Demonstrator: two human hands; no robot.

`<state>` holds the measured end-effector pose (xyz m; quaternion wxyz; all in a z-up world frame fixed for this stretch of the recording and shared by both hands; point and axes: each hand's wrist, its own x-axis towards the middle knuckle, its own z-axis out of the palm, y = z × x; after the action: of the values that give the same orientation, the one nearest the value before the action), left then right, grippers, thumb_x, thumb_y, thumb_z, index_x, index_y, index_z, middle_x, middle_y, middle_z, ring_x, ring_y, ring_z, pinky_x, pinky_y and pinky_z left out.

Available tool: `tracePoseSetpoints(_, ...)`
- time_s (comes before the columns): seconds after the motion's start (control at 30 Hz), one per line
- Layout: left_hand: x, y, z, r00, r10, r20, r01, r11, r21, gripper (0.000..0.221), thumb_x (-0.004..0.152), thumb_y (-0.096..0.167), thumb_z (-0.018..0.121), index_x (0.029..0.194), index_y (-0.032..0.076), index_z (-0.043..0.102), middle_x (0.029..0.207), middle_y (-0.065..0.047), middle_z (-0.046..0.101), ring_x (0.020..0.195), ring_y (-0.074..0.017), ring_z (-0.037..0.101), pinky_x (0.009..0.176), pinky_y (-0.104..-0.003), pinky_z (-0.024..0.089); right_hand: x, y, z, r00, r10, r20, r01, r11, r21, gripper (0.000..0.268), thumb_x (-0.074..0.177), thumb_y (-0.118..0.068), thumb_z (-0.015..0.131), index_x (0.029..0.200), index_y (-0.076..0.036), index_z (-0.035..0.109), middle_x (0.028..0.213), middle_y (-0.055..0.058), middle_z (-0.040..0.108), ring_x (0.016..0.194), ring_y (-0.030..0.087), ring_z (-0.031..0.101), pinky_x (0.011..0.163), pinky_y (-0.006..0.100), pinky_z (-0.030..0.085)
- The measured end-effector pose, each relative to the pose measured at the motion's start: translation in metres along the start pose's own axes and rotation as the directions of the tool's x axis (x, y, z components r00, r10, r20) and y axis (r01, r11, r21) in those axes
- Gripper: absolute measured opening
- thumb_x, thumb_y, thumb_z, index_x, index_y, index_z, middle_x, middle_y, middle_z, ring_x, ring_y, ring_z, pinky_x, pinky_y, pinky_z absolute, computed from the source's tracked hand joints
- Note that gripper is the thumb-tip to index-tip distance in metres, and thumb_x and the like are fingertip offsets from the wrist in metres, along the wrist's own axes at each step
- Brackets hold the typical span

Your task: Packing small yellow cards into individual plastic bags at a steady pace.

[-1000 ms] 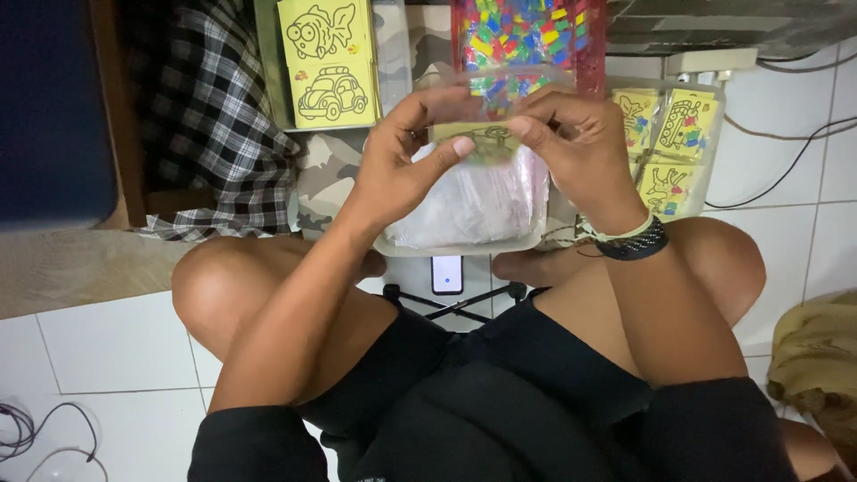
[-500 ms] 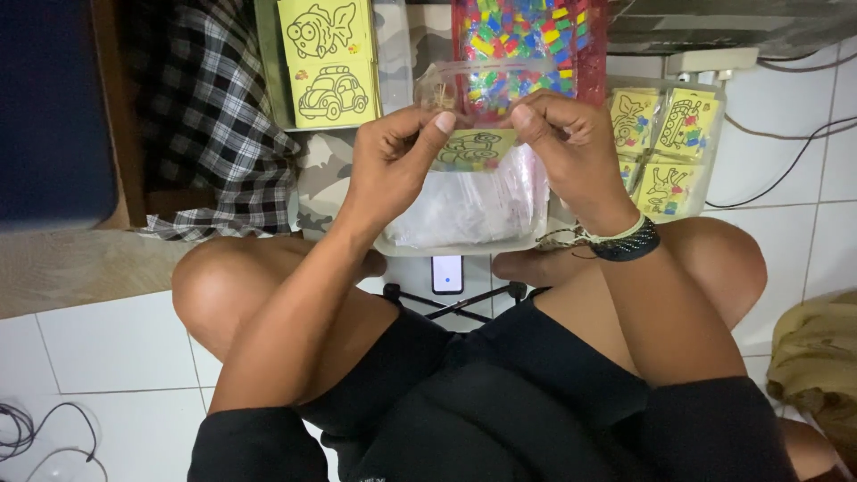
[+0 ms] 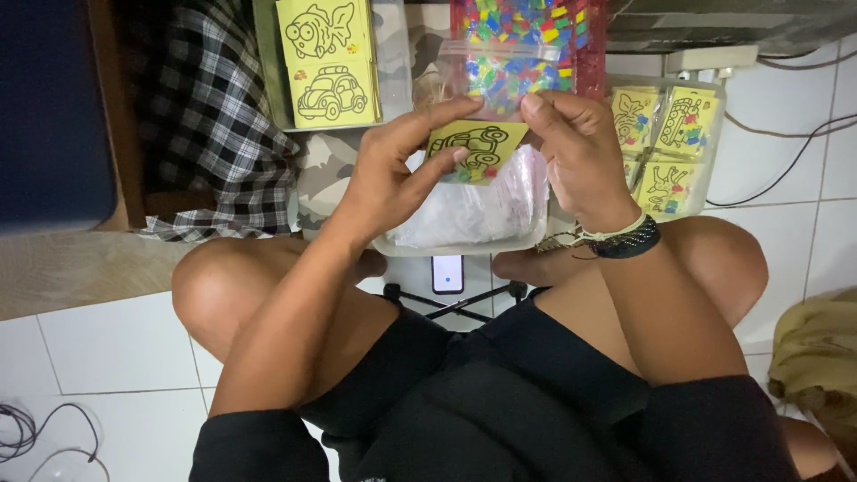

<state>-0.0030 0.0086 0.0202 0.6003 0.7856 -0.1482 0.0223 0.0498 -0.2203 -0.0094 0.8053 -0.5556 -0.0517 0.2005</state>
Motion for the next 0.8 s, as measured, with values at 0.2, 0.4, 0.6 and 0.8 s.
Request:
tracePoseSetpoints(0.2,0.001,-0.005,0.002,0.995,-0.034,-0.098,0.038,0.999,0.035,0.030,0.096,-0.007,0.070,0.124,0.002,0.071,0.115,-0.009,0.078,0.069,-0.0105,0.058,0.062,-0.023,0.047,0.000,0.001,0.003,1.000,0.013,0.007,-0.012,0.997,-0.078,0.018,0.107,-0.016,0.061,0.102,-0.003,0.070,0.095,0.000,0.067,0.086,0.005,0.056,0.093,0.022,0.052)
tracePoseSetpoints(0.4,0.002,-0.006,-0.002,0.987,-0.073,-0.143,0.072,0.997,-0.015,0.026,0.098,-0.006,0.067,0.123,0.001,0.070,0.111,-0.008,0.078,0.077,-0.0093,0.065,0.065,-0.021,0.052,0.000,0.012,-0.007,0.950,-0.276,0.147,0.309,0.895,-0.320,0.076,0.107,0.016,0.064,0.165,-0.015,0.026,0.126,0.018,0.068,0.118,0.024,0.067,0.107,0.032,0.054)
tracePoseSetpoints(0.6,0.001,-0.008,-0.003,0.986,-0.078,-0.151,0.081,0.997,0.017,0.029,0.097,-0.006,0.070,0.124,0.003,0.070,0.104,-0.004,0.078,0.067,-0.0067,0.054,0.060,-0.020,0.045,-0.007,-0.005,0.017,0.949,-0.283,0.138,0.311,0.764,-0.566,0.037,0.098,0.011,0.070,0.133,0.002,0.062,0.130,0.011,0.068,0.105,0.015,0.064,0.099,0.027,0.053)
tracePoseSetpoints(0.8,0.005,-0.004,0.003,0.976,-0.008,-0.216,0.005,1.000,-0.013,0.027,0.098,-0.003,0.074,0.120,0.012,0.077,0.056,-0.001,0.046,0.057,-0.0087,0.038,0.056,-0.026,0.044,-0.002,-0.002,0.014,0.933,-0.341,0.112,0.349,0.789,-0.506,0.023,0.098,0.005,0.076,0.121,0.002,0.073,0.102,0.016,0.076,0.093,0.014,0.067,0.090,0.034,0.057)
